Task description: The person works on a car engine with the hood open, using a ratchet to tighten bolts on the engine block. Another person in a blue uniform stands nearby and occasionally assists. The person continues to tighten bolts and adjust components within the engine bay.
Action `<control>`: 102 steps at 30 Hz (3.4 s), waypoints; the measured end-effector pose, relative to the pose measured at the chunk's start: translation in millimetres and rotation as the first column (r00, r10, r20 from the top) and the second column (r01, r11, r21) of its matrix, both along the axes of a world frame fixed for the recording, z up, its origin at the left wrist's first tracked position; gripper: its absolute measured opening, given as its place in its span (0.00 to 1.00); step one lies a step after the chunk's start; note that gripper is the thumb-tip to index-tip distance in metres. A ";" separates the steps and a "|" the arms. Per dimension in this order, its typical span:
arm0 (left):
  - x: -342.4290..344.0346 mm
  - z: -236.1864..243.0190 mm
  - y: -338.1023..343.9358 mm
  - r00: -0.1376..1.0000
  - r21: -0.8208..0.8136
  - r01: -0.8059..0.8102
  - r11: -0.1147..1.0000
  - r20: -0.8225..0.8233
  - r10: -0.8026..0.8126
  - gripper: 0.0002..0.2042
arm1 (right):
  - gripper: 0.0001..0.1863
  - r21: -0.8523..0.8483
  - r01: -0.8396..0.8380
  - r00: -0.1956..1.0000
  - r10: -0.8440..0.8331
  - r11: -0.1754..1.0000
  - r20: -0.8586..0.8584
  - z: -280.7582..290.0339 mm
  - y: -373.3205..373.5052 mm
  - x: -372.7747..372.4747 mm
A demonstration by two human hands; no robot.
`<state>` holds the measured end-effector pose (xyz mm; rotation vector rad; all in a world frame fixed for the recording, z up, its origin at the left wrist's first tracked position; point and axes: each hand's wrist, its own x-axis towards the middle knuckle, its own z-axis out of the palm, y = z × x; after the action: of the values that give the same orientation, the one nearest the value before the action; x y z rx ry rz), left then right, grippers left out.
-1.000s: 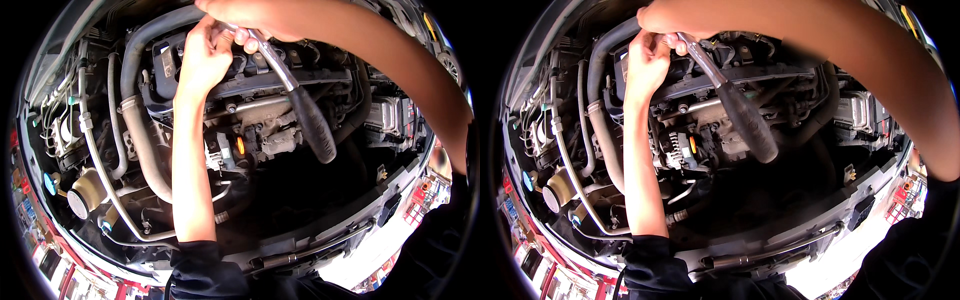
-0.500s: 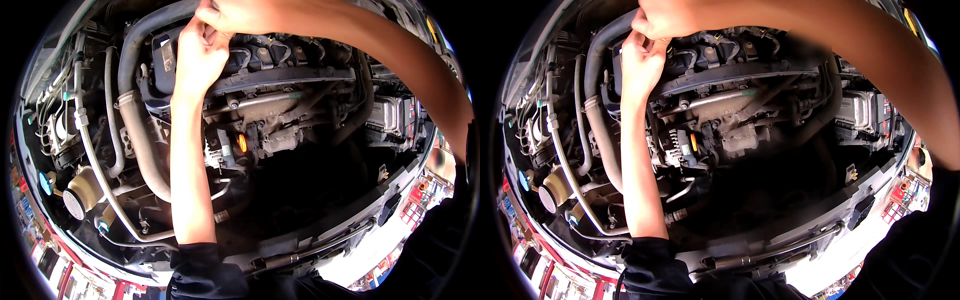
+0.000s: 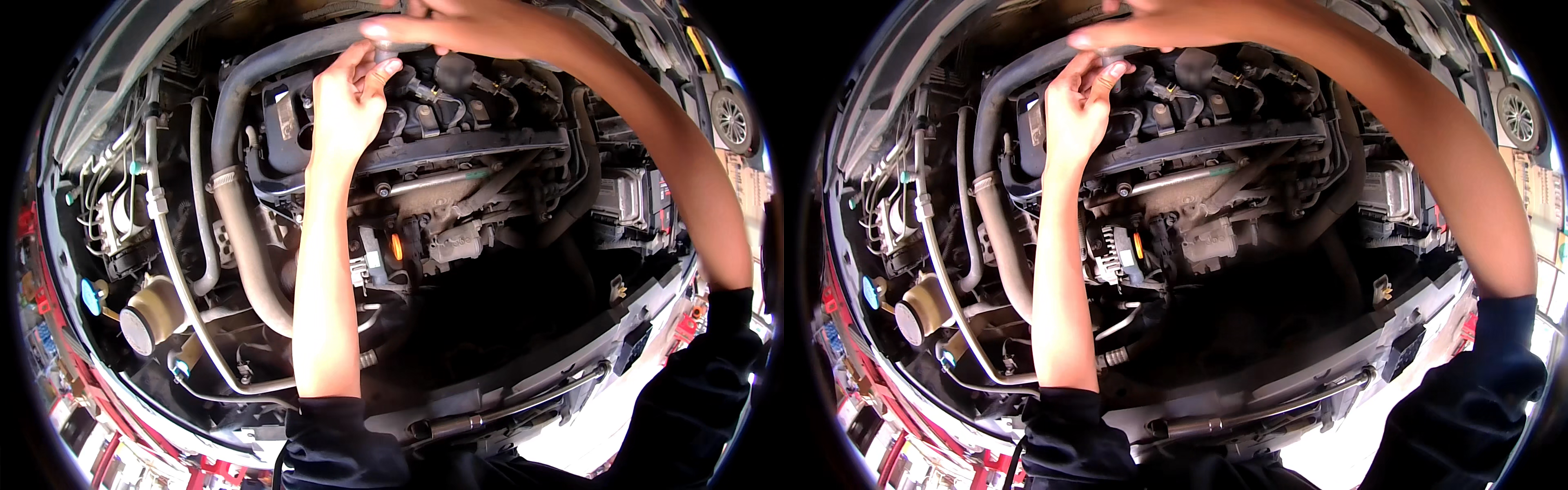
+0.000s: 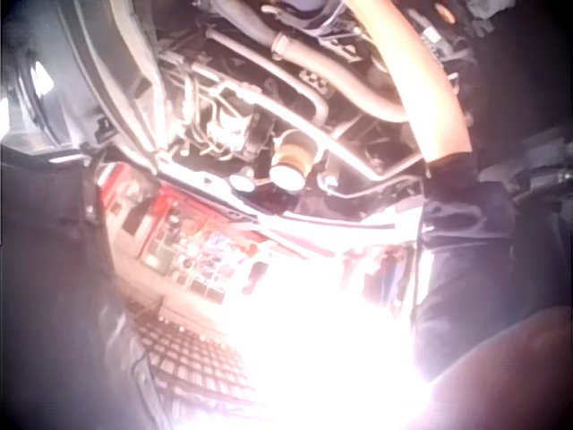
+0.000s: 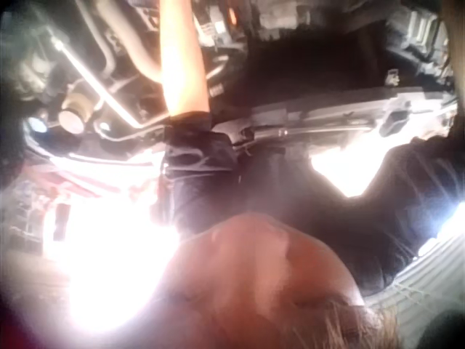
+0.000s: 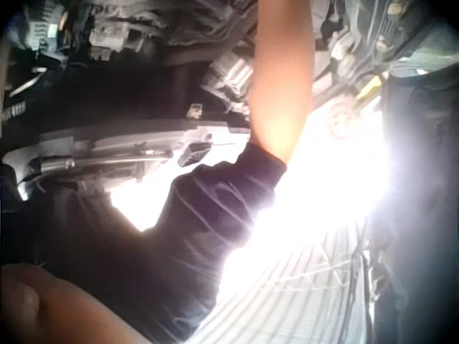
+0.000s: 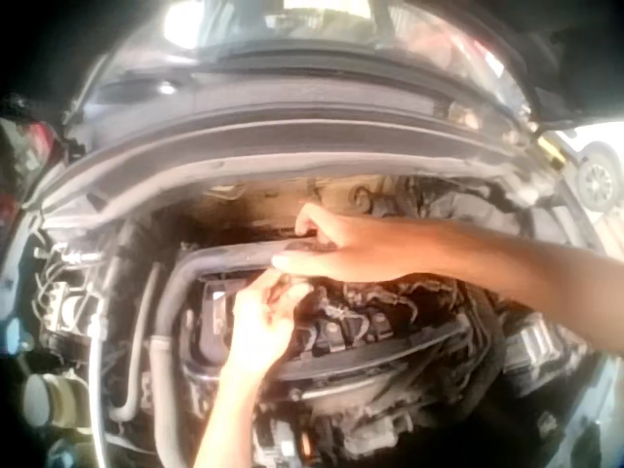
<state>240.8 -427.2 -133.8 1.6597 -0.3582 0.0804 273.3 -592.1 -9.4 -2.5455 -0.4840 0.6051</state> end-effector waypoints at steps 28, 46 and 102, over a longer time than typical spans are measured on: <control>44.2 81.0 -49.6 0.991 0.881 -0.060 0.469 -0.002 0.131 0.26 | 0.35 -0.277 0.013 0.865 0.128 0.961 0.485 -27.3 -93.2 -8.0; 57.6 68.8 -35.0 0.982 0.831 0.064 0.553 0.048 -0.185 0.25 | 0.42 -0.216 0.305 0.838 -0.154 0.927 0.523 -33.6 -71.1 -71.5; 53.0 63.6 -33.7 0.958 0.753 -0.073 0.655 0.236 -0.165 0.20 | 0.20 -0.183 0.580 0.665 -0.331 0.794 0.669 -54.7 -92.2 -65.0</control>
<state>293.8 -460.9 -70.2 2.4928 -0.7293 0.1470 208.3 -684.3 -64.1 -3.0499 0.1437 -0.3894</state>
